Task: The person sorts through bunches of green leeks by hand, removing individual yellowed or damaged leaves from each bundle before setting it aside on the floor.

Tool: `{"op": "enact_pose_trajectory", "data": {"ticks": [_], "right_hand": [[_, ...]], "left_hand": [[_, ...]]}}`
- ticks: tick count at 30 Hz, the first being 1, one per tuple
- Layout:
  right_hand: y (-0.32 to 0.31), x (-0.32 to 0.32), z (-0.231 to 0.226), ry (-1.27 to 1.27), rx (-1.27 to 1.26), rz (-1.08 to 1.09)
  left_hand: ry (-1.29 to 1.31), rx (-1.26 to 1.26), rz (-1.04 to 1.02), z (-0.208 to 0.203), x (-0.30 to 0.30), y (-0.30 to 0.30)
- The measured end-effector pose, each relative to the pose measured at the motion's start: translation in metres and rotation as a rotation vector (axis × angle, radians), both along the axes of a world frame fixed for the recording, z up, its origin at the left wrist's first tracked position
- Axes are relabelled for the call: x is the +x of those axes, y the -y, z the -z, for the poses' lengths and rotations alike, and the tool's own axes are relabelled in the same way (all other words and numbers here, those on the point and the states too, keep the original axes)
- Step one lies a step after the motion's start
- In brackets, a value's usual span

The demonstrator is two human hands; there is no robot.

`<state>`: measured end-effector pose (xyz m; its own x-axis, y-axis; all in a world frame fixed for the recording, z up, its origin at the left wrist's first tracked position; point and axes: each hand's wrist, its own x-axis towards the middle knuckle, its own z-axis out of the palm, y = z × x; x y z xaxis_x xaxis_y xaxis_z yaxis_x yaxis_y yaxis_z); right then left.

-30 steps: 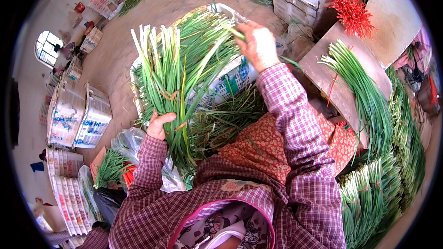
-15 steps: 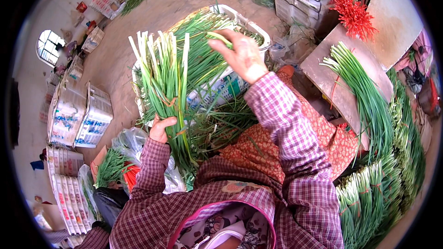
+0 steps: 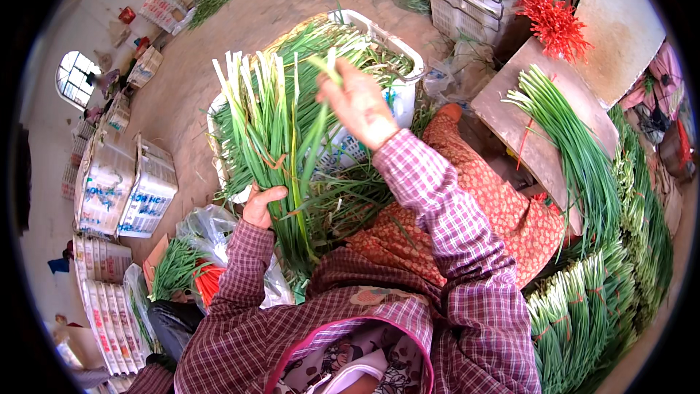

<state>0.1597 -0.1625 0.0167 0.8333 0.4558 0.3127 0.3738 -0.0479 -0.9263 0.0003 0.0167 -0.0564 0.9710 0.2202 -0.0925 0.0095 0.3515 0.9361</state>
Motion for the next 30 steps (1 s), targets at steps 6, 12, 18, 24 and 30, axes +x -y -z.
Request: {"op": "enact_pose_trajectory", "data": {"ticks": [6, 12, 18, 24, 30], "right_hand": [[0.092, 0.064, -0.022, 0.218, 0.331, 0.635], [0.078, 0.040, -0.039, 0.142, 0.473, 0.406], [-0.008, -0.005, -0.014, 0.001, 0.060, -0.176], [0.040, 0.026, -0.027, 0.089, 0.296, 0.234], [0.170, 0.066, -0.069, 0.161, 0.676, 0.615]], "left_hand": [[-0.009, 0.027, -0.015, 0.011, -0.003, -0.018], [0.012, 0.092, -0.003, 0.005, 0.001, -0.011], [-0.002, 0.139, 0.025, -0.004, 0.001, -0.001], [0.002, -0.031, 0.052, 0.000, -0.011, -0.012], [-0.015, -0.088, 0.047, 0.018, -0.012, -0.033]]}}
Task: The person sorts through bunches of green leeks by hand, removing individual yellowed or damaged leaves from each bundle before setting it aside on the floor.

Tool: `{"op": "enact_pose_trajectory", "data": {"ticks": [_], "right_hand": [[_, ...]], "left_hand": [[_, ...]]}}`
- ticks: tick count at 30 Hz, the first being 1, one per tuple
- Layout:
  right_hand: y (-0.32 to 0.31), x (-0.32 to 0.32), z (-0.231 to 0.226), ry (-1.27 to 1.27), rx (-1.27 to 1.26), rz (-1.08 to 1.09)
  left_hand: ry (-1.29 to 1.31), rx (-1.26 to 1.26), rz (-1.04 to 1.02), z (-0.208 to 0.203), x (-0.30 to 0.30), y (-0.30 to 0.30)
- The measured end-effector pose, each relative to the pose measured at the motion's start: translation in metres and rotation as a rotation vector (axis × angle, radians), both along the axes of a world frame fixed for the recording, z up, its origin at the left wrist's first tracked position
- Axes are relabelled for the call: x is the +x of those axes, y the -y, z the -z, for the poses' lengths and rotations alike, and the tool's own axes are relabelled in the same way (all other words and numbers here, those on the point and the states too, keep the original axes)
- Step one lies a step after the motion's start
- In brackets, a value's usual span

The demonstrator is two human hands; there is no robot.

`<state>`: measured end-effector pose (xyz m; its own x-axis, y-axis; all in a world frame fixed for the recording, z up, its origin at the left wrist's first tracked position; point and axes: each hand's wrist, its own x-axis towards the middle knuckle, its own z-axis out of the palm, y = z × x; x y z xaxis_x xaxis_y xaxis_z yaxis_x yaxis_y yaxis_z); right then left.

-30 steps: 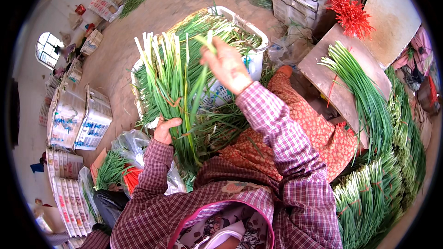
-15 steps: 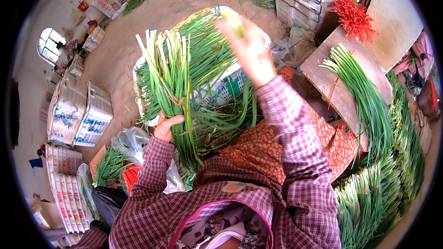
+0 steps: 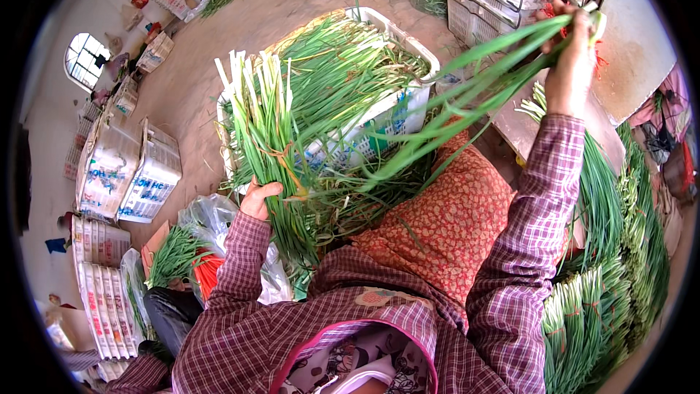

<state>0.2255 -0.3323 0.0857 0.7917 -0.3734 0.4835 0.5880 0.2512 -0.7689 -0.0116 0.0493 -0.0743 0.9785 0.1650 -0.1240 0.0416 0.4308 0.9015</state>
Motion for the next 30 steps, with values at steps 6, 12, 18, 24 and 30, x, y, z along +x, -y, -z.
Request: {"op": "enact_pose_trajectory", "data": {"ticks": [6, 12, 18, 24, 30], "right_hand": [[-0.030, -0.009, 0.017, -0.088, -0.135, -0.143], [-0.145, -0.071, 0.036, 0.172, -0.590, -0.466], [-0.181, -0.077, 0.047, 0.545, -0.979, -0.193], [-0.185, -0.108, 0.096, 0.285, -1.215, -0.523], [-0.173, -0.134, 0.117, 0.404, -1.132, -0.480]], "left_hand": [[-0.026, -0.077, 0.005, -0.001, 0.004, 0.005], [0.003, 0.039, 0.054, -0.009, 0.009, 0.017], [0.026, 0.077, 0.062, -0.012, 0.009, 0.024], [0.049, -0.112, 0.026, -0.008, 0.009, 0.028], [0.014, -0.149, -0.024, 0.010, 0.010, 0.020]]}}
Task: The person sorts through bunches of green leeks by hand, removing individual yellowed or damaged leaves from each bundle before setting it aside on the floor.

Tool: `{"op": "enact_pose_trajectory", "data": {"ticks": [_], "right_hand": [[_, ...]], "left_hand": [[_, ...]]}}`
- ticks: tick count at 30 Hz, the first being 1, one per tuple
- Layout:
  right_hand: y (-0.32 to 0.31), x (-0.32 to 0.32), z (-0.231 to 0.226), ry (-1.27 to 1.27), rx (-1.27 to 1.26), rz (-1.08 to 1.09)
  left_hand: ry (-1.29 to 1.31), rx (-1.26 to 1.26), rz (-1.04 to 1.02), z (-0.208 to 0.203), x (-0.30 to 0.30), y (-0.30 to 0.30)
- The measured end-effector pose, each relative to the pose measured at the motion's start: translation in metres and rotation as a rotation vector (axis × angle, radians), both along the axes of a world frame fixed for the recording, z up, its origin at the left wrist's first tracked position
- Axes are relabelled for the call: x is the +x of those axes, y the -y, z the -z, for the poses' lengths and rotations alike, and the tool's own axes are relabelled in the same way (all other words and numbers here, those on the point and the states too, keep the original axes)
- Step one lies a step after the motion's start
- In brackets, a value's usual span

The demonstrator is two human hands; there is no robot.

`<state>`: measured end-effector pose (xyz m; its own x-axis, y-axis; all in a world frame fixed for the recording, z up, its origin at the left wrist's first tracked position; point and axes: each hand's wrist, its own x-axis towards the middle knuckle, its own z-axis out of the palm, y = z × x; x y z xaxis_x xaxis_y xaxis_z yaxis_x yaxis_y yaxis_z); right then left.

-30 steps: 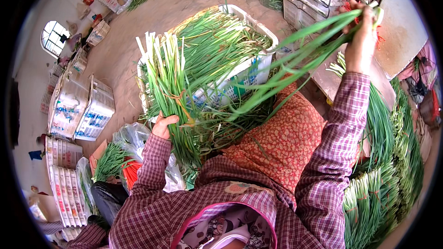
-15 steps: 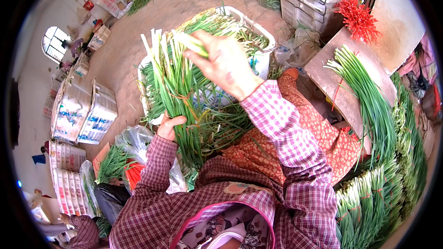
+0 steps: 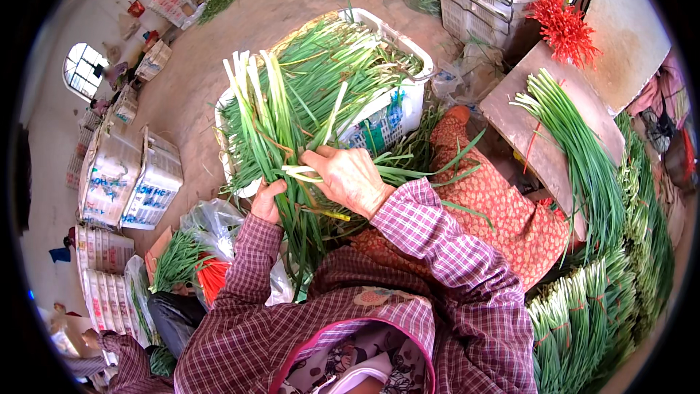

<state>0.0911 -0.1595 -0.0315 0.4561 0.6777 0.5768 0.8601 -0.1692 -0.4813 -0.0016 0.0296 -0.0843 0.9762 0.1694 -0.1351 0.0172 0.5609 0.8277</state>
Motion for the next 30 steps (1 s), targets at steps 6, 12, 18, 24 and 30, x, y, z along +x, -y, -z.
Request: {"op": "enact_pose_trajectory", "data": {"ticks": [6, 12, 18, 24, 30], "right_hand": [[0.011, -0.003, -0.011, 0.055, -0.050, 0.012], [0.033, 0.011, -0.011, -0.052, 0.018, 0.025], [0.035, 0.031, -0.046, -0.227, 0.185, 0.182], [0.007, 0.048, -0.043, -0.503, 0.278, 0.076], [0.031, 0.078, -0.064, -0.830, 0.559, 0.311]], "left_hand": [[0.026, -0.054, -0.033, 0.010, 0.005, -0.005], [0.050, -0.046, 0.042, 0.008, 0.004, -0.016], [0.024, 0.014, 0.001, -0.007, 0.002, -0.007], [0.034, 0.046, 0.107, -0.006, 0.006, -0.004], [0.000, -0.018, 0.085, -0.005, -0.002, -0.013]]}}
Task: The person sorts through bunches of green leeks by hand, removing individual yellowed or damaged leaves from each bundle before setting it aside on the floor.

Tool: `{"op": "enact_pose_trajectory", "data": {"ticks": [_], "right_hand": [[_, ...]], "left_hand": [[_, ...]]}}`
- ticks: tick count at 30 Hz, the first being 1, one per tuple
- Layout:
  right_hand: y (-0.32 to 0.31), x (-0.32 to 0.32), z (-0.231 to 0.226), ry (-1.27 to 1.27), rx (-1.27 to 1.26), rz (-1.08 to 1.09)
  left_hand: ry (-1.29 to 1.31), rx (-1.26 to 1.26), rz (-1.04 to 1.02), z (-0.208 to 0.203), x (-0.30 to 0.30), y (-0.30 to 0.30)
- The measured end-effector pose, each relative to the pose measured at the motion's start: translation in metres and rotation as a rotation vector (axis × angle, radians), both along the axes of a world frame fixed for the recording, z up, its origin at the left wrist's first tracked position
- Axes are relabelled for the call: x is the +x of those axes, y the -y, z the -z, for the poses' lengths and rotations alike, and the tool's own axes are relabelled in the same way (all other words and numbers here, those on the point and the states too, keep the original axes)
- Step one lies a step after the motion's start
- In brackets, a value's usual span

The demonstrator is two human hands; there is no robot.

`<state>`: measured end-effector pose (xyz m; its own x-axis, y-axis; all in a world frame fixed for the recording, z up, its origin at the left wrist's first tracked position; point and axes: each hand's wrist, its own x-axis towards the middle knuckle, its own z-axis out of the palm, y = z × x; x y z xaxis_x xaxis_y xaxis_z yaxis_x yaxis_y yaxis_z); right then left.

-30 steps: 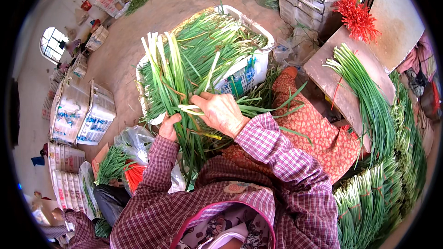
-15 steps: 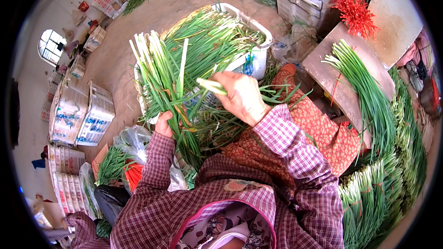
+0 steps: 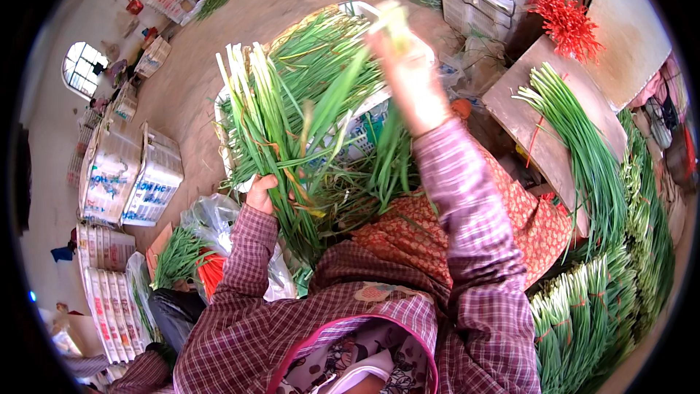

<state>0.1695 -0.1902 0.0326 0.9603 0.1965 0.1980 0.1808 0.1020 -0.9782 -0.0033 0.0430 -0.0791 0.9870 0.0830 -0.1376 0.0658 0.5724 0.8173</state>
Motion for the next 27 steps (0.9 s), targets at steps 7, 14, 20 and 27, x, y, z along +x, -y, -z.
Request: {"op": "enact_pose_trajectory", "data": {"ticks": [7, 14, 20, 27], "right_hand": [[0.104, 0.042, -0.045, 0.321, 0.384, 0.305], [-0.010, -0.009, -0.008, 0.396, 0.106, -0.228], [-0.057, -0.018, 0.015, 0.364, -0.116, -0.360], [-0.049, -0.024, 0.008, 0.325, -0.233, -0.238]], "left_hand": [[0.055, -0.100, 0.030, 0.034, -0.014, -0.041], [0.071, -0.212, 0.125, 0.028, -0.006, -0.026], [0.133, -0.197, 0.205, 0.024, -0.002, -0.012], [0.103, -0.266, 0.198, 0.022, -0.004, -0.012]]}}
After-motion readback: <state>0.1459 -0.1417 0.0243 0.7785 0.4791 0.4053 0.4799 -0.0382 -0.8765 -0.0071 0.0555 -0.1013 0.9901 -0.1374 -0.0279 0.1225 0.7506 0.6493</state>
